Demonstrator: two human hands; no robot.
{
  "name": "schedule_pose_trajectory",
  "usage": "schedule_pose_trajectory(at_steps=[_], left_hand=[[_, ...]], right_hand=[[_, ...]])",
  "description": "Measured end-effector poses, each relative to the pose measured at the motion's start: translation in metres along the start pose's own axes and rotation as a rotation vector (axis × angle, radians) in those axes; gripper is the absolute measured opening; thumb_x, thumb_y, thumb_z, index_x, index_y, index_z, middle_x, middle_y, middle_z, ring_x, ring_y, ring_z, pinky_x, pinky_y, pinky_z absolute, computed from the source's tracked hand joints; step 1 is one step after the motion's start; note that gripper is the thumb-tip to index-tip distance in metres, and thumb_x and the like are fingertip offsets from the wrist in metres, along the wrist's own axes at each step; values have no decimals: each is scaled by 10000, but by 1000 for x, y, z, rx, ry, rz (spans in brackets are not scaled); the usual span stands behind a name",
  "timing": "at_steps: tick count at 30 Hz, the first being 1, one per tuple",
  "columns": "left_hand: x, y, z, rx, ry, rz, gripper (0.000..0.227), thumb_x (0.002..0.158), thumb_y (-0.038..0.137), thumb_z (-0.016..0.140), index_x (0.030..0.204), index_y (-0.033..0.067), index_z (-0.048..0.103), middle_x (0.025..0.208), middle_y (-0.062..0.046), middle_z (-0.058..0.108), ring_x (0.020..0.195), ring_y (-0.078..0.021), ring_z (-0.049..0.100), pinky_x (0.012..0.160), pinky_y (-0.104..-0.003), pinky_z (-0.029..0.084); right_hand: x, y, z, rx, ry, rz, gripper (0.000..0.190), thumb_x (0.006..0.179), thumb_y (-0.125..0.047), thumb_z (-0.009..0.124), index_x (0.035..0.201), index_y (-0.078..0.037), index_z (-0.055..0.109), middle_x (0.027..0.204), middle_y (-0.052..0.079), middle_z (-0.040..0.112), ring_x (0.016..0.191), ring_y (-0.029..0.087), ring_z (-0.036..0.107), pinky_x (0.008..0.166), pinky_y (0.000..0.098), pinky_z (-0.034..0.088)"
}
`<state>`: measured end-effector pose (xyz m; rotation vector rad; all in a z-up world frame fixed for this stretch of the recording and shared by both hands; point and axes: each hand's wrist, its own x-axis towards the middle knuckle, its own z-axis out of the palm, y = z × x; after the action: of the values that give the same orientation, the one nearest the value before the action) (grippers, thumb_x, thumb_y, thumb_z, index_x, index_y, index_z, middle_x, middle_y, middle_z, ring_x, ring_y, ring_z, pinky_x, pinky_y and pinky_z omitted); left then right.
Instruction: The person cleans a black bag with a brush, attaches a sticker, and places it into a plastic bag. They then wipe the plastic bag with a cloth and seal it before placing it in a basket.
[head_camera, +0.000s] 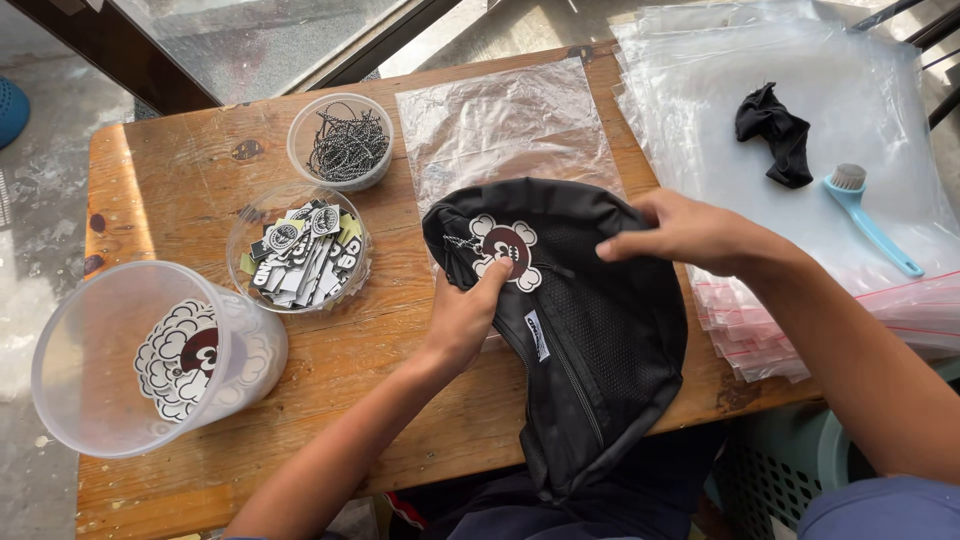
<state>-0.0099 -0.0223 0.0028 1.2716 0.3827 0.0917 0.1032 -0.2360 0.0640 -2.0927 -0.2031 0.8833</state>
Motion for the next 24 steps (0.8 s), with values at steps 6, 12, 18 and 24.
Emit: schedule_pose_trajectory(at_steps=[6,12,18,24], left_hand=[[5,0,-1,-26,107,-127,163,871,118,684,1011,40,710,991,-77,764,894,-160,709,838,-314,600],[-13,12,20,212,102,-57,256,867,230,659,1089,112,710,1074,-25,766,1016,-142,697,944,-308,543],[-31,31,48,232,26,-115,195,897,256,625,1018,120,693,979,-13,745,955,-131,682,906,-304,537],[-35,39,54,151,-21,-146,240,879,297,678,1024,106,692,980,-22,742,936,-122,678,892,-288,550]], right_hand=[[-46,15,1,113,-55,-9,554,915,-219,545,1461,-135,511,1374,0,633,1215,102,589,1033,292,480],[-95,-25,45,-498,213,30,595,903,-514,527,1362,-154,410,1160,201,680,1070,414,648,900,471,470],[-103,-33,87,-1091,352,-239,1053,708,-877,697,1253,-12,446,982,115,682,873,310,705,554,484,589],[-98,-23,87,-995,363,-239,632,875,-586,591,1195,-57,459,977,121,715,873,355,716,620,520,552]])
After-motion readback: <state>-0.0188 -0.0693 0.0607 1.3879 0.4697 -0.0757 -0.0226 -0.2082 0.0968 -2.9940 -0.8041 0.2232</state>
